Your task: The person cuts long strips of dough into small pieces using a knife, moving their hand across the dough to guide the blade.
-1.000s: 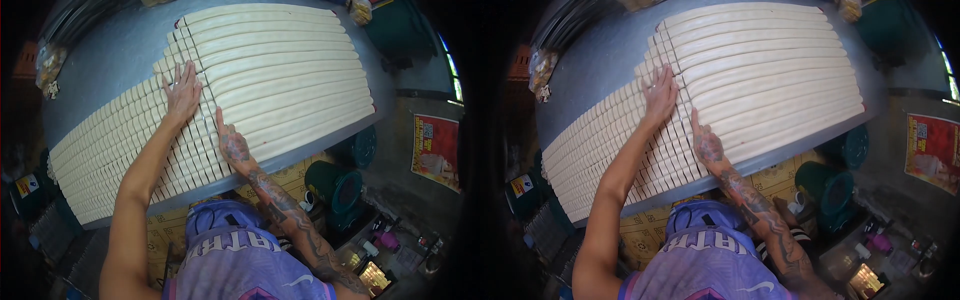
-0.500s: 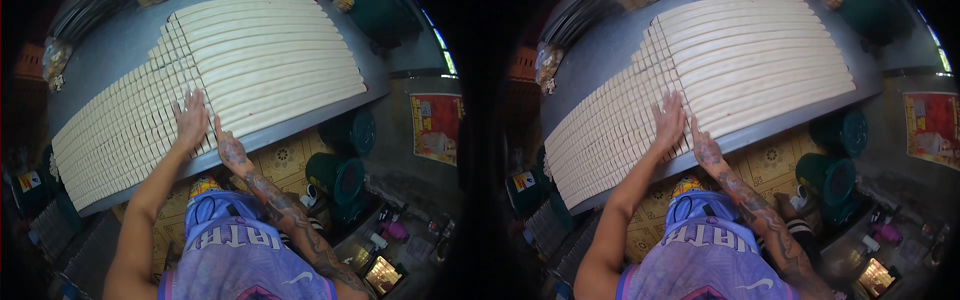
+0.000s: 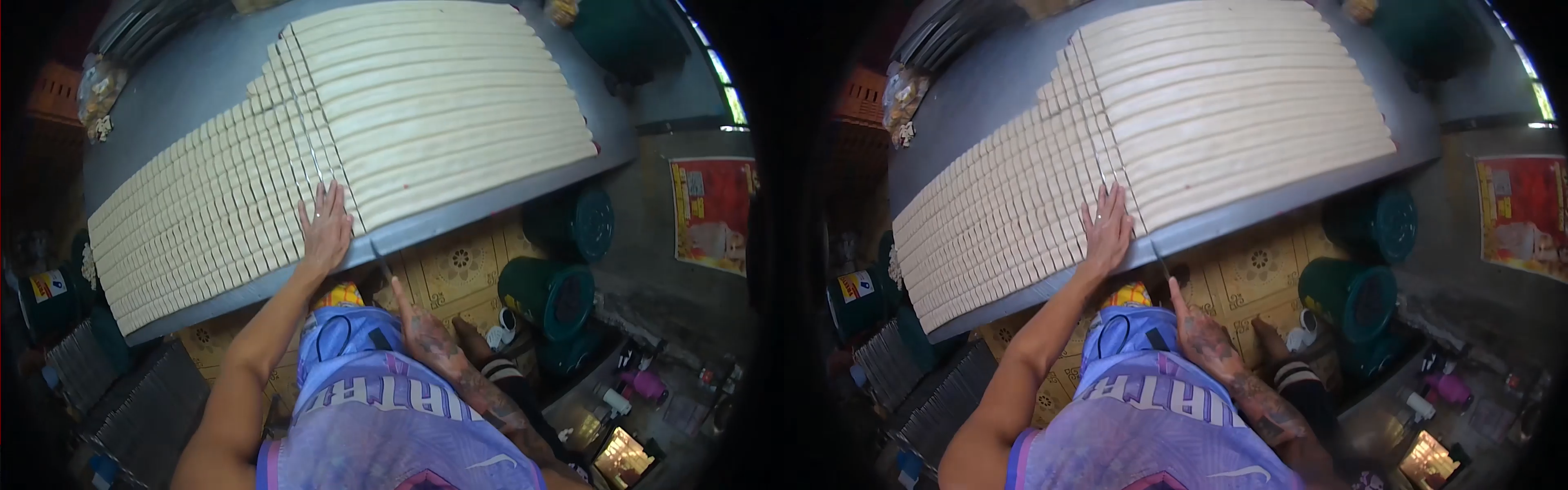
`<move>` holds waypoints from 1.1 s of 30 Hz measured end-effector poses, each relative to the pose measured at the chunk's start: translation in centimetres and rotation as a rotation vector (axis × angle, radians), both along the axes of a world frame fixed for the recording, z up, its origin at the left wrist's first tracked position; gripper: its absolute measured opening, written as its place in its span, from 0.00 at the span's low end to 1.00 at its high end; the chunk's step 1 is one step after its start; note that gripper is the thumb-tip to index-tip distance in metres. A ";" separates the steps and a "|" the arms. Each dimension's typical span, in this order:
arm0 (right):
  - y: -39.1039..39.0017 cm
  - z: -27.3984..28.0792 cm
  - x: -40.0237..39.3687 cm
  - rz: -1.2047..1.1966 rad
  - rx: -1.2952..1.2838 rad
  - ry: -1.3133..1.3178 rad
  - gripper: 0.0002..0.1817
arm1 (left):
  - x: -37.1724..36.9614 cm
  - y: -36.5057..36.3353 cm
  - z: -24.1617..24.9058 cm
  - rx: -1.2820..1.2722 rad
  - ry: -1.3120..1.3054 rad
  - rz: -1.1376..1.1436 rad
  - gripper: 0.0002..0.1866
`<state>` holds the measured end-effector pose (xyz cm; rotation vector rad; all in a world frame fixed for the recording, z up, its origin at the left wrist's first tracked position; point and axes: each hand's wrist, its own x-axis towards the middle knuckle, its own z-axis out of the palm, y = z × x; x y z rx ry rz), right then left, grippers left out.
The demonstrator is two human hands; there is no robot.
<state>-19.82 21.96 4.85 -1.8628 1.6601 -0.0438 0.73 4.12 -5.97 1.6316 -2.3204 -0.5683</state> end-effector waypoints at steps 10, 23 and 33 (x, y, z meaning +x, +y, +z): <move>-35.3 -2.8 4.7 -0.128 -0.212 -0.097 0.45 | 4.0 -27.6 0.7 -0.064 0.214 0.180 0.34; -60.2 -11.9 10.4 0.003 -1.097 -0.094 0.40 | 5.8 -49.2 -1.9 -0.073 0.076 0.081 0.35; -64.7 -10.6 10.5 0.082 -0.522 -0.053 0.43 | 5.6 -49.2 -3.0 -0.185 -0.007 0.016 0.32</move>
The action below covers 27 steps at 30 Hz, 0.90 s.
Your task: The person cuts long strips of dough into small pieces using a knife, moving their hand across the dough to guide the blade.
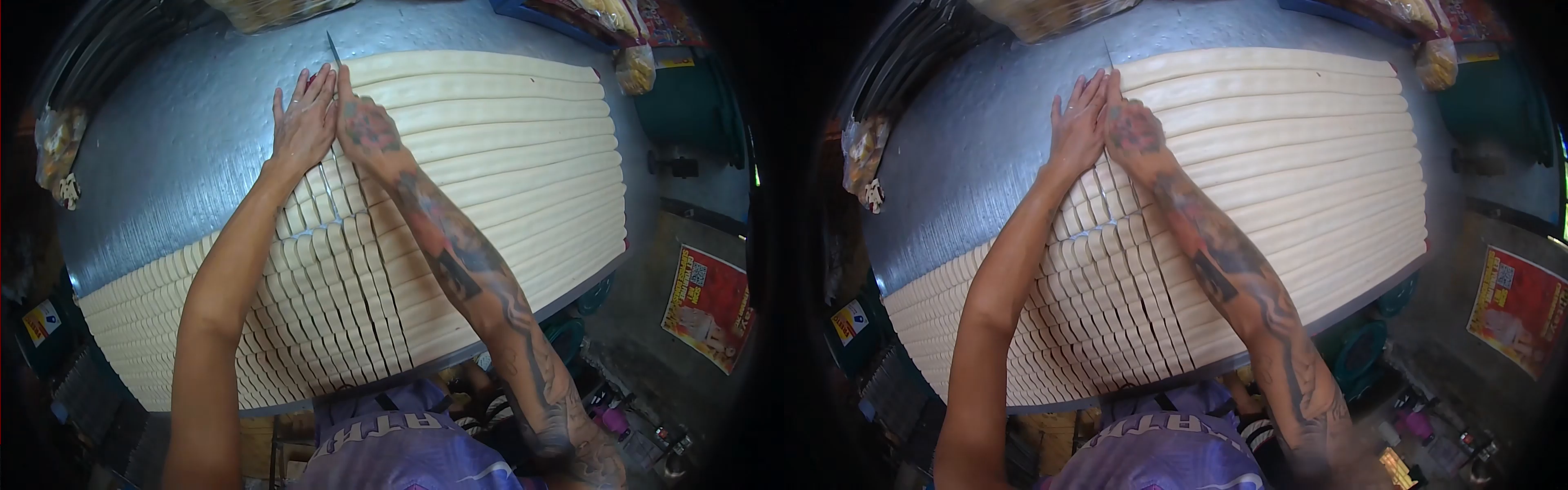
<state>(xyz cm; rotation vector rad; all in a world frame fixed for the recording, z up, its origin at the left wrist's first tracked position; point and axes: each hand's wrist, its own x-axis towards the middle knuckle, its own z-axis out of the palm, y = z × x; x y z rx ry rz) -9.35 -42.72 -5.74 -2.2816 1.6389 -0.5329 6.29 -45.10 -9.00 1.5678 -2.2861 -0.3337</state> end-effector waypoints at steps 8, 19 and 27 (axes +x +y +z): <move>4.9 -2.4 -1.0 0.013 -0.163 0.115 0.46 | 0.1 0.0 -0.5 -0.025 0.036 0.046 0.30; 15.3 1.8 -2.4 -0.097 0.296 -0.140 0.47 | -1.8 11.0 0.9 -0.068 -0.128 -0.081 0.33; 26.1 2.8 -4.0 -0.082 0.262 0.010 0.48 | -2.7 15.1 3.1 -0.100 -0.095 0.027 0.33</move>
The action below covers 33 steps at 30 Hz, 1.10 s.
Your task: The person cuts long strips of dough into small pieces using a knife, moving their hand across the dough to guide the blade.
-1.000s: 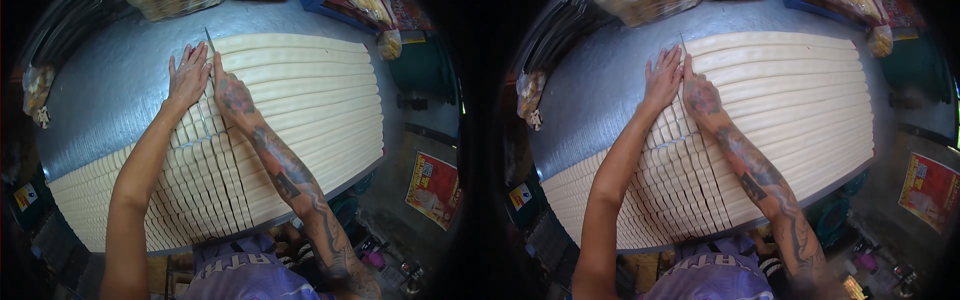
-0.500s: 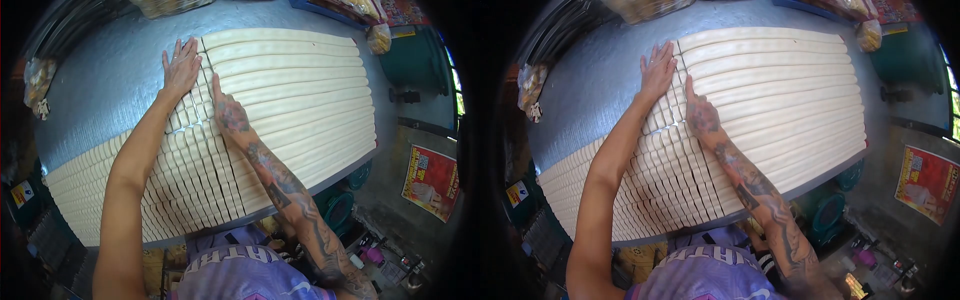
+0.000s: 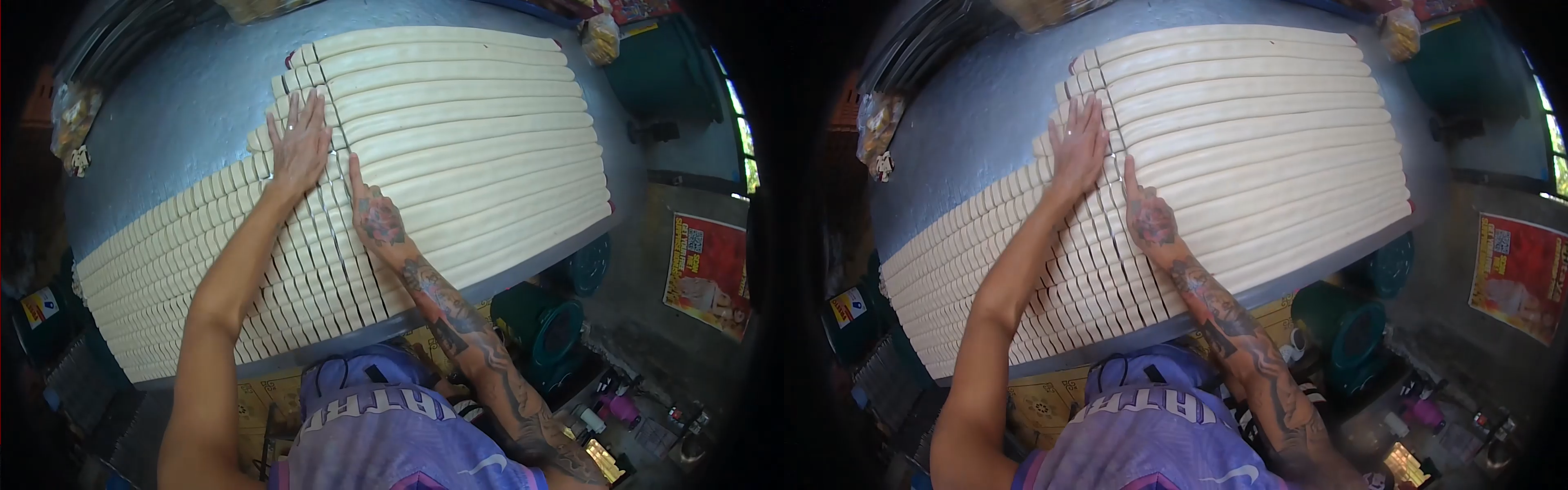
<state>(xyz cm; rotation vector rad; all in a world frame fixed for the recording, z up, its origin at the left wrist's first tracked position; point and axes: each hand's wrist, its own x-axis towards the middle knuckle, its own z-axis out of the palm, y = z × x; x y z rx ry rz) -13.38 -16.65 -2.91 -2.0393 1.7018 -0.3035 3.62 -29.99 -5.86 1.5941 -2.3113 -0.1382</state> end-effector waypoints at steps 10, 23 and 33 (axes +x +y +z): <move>10.9 0.8 -1.2 -0.003 -0.030 0.056 0.48 | -1.4 8.1 -0.9 0.061 -0.056 -0.046 0.33; 22.9 1.6 -3.0 -0.105 0.189 -0.068 0.50 | -3.1 20.0 -0.5 0.093 -0.004 -0.045 0.32; 29.9 0.9 -3.7 -0.119 0.173 0.135 0.53 | -5.5 32.9 -1.1 0.053 -0.046 -0.038 0.37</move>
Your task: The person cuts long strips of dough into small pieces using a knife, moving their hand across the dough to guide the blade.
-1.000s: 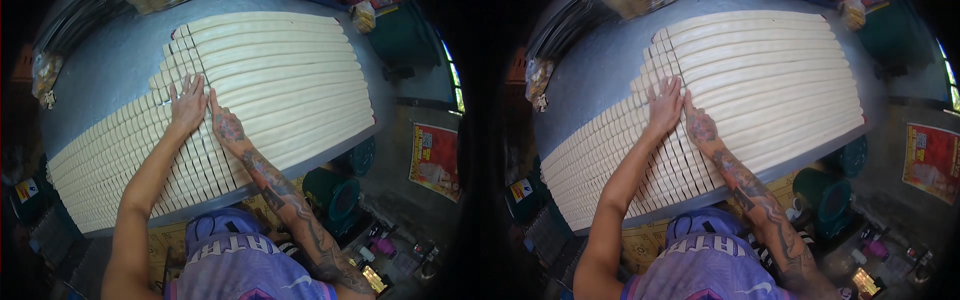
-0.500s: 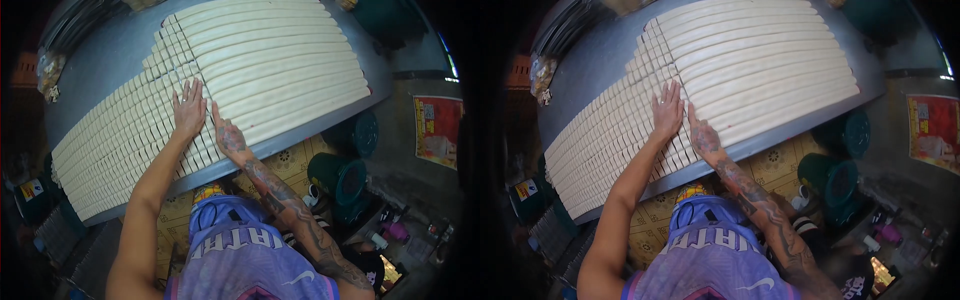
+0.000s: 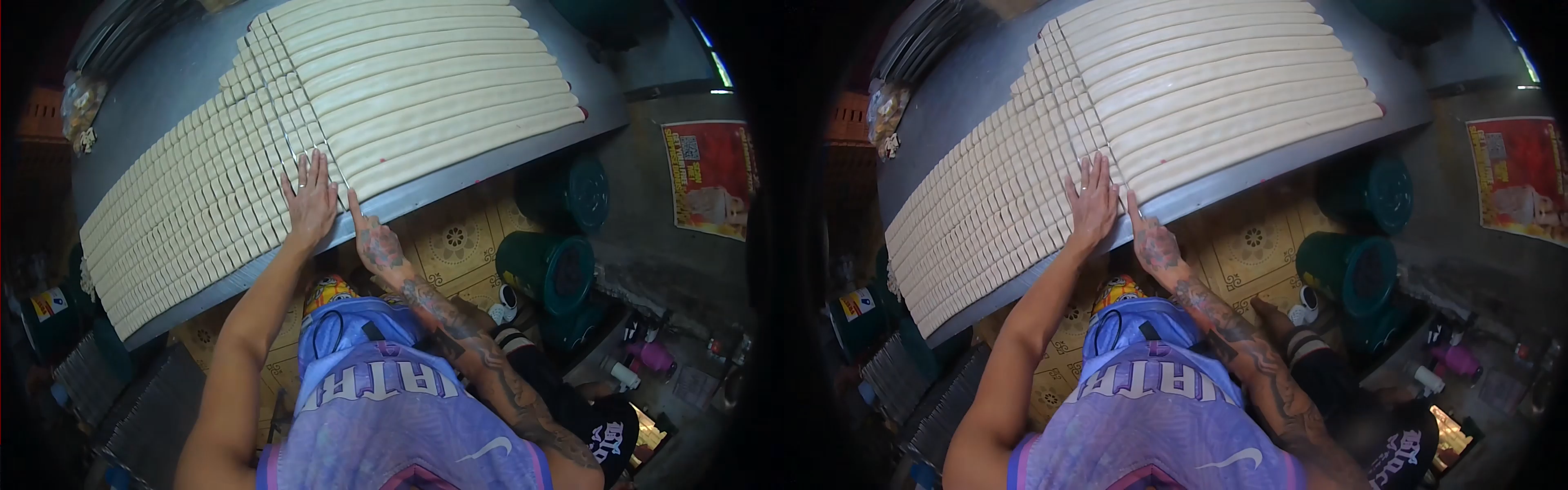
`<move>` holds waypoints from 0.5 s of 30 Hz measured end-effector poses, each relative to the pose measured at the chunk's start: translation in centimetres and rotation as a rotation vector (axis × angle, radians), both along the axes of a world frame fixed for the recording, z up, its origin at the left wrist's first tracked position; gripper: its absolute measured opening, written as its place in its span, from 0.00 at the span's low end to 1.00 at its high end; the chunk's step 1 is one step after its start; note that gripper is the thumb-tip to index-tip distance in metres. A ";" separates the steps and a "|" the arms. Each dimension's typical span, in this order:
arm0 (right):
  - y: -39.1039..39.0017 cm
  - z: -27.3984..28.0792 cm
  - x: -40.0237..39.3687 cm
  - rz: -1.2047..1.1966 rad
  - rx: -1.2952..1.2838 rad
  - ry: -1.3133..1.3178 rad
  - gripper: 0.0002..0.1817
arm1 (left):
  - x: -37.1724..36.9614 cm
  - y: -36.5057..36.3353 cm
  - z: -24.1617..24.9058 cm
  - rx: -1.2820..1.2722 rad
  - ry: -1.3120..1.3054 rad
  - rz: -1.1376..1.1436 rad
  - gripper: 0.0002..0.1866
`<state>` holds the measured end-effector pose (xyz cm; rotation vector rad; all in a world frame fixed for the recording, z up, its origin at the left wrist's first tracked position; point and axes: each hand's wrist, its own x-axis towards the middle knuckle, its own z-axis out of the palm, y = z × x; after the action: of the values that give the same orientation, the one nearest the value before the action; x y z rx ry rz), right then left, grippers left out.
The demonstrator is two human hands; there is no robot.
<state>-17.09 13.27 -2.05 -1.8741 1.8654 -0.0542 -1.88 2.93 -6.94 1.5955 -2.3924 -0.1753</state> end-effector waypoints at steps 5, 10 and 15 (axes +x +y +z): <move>2.5 0.1 -0.1 -0.026 -0.212 -0.126 0.50 | -0.2 4.3 -0.2 0.050 0.008 -0.093 0.36; 9.1 4.9 -3.3 0.037 0.138 -0.224 0.49 | -0.6 3.6 0.2 0.086 0.046 -0.059 0.36; 4.9 10.1 -5.0 -0.010 0.066 -0.337 0.44 | 0.5 0.5 1.4 0.232 0.158 -0.055 0.34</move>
<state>-22.04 18.15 8.10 -1.6907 1.6253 -0.2902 -1.35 3.43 -5.49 1.5454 -2.3635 -0.5870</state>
